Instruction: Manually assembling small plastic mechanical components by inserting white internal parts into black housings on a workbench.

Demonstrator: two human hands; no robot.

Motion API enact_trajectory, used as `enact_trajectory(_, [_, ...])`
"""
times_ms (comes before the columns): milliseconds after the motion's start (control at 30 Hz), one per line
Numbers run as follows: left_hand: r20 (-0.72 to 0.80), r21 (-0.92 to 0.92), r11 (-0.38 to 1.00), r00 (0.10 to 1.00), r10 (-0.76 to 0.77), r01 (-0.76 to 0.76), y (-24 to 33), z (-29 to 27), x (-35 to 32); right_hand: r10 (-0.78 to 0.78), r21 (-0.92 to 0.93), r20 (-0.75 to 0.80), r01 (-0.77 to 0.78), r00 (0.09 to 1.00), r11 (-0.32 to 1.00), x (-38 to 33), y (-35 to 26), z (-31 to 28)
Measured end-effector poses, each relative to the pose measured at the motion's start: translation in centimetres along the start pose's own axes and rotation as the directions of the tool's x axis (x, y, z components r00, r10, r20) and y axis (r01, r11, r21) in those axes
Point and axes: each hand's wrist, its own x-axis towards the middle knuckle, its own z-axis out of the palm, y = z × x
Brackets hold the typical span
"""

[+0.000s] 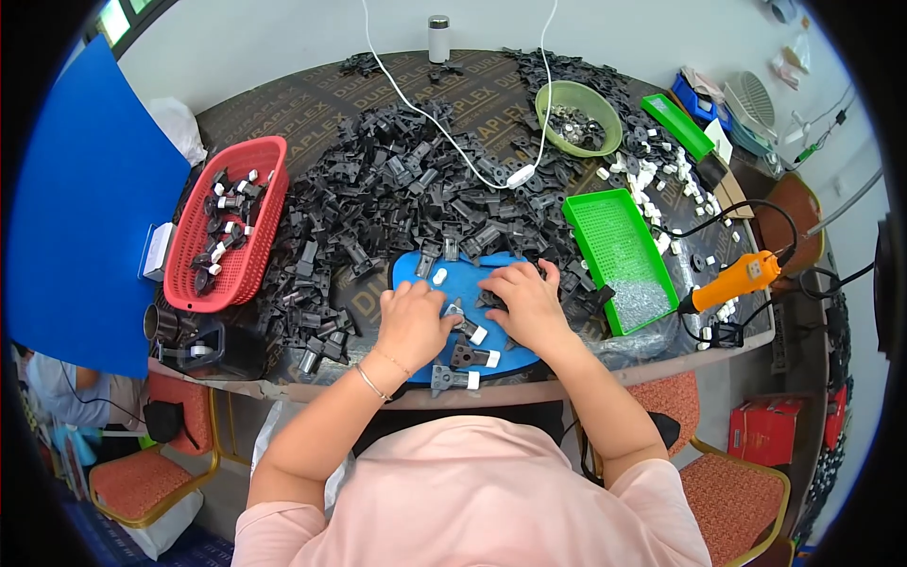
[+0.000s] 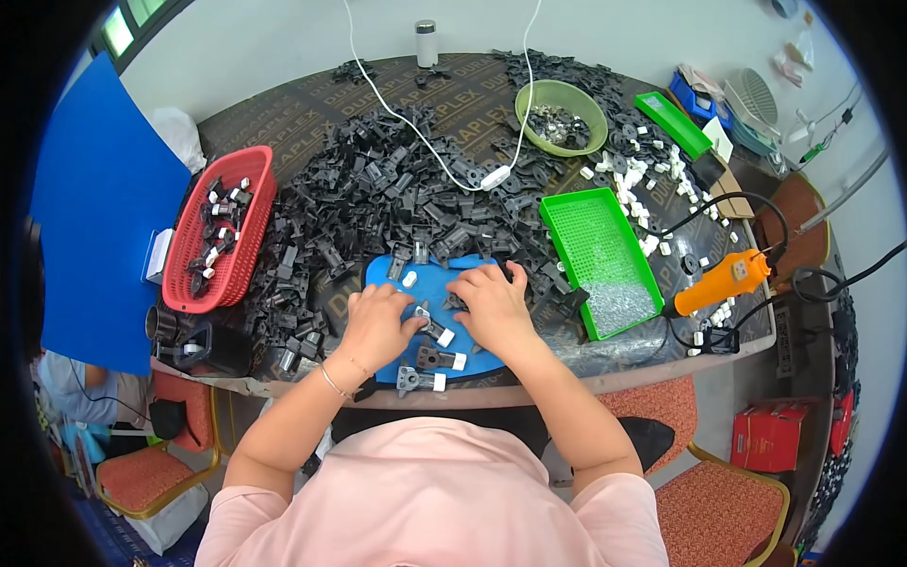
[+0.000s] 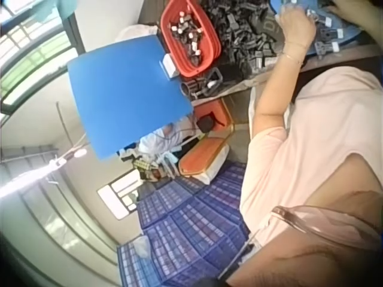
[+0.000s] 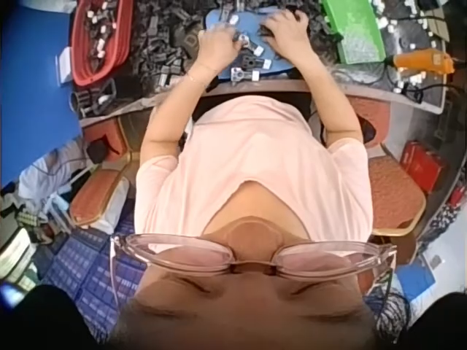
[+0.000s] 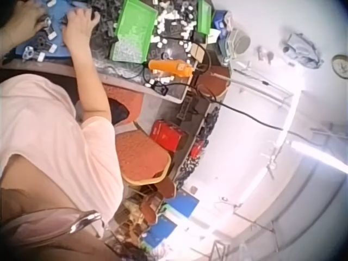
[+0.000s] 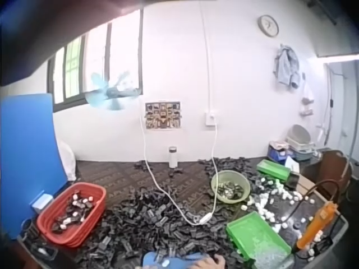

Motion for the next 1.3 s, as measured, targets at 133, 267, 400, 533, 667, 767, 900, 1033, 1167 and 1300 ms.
enact_trajectory(133, [-0.148, -0.036, 0.999, 0.989, 0.029, -0.035, -1.7, -1.2, -1.9, -0.039, 0.019, 0.011, 0.039, 0.999, 0.999, 0.3, -0.5, -0.4])
enact_trajectory(267, [-0.215, -0.083, 0.995, 0.974, -0.071, 0.055, -4.2, -2.1, -4.9, -0.044, 0.129, -0.005, 0.045, 0.999, 0.991, 1.7, -1.5, -1.3])
enact_trajectory(400, [-0.246, -0.097, 0.994, 0.967, -0.065, 0.042, -4.4, -2.2, -6.2, -0.128, 0.145, 0.07, 0.117, 0.989, 0.982, 4.8, -2.8, -0.1])
enact_trajectory(533, [-0.2, -0.085, 0.996, 0.979, -0.041, 0.025, -3.7, -2.0, -5.9, -0.184, 0.097, 0.151, 0.171, 0.971, 0.981, 6.2, -4.3, 1.3])
enact_trajectory(667, [-0.171, -0.091, 0.996, 0.985, -0.008, -0.008, -3.1, -1.4, -5.0, -0.16, 0.097, 0.071, 0.153, 0.985, 0.983, 6.2, -4.2, 1.1])
enact_trajectory(767, [-0.144, -0.095, 0.995, 0.989, 0.022, -0.036, -3.5, -0.6, -4.8, -0.137, 0.227, -0.067, 0.149, 0.988, 0.962, 5.8, -2.0, 0.8])
enact_trajectory(900, [-0.151, -0.077, 0.996, 0.988, 0.031, -0.043, -4.5, 0.3, -5.1, 0.032, 0.083, -0.218, -0.014, 0.975, 0.996, 5.8, 0.4, -1.4])
enact_trajectory(1033, [-0.121, -0.102, 0.995, 0.993, 0.001, -0.013, -4.1, -0.6, -4.9, -0.084, -0.089, -0.173, 0.07, 0.981, 0.994, 7.0, 1.5, -1.5])
enact_trajectory(1167, [-0.097, -0.174, 0.985, 0.995, -0.016, -0.002, -3.8, -2.1, -5.4, -0.054, -0.159, -0.053, 0.045, 0.997, 0.986, 7.4, 2.2, -1.5])
enact_trajectory(1300, [-0.237, -0.375, 0.92, 0.971, 0.018, -0.109, -4.5, -2.5, -5.7, -0.093, -0.121, -0.191, 0.071, 0.977, 0.99, 5.9, -1.7, -3.7])
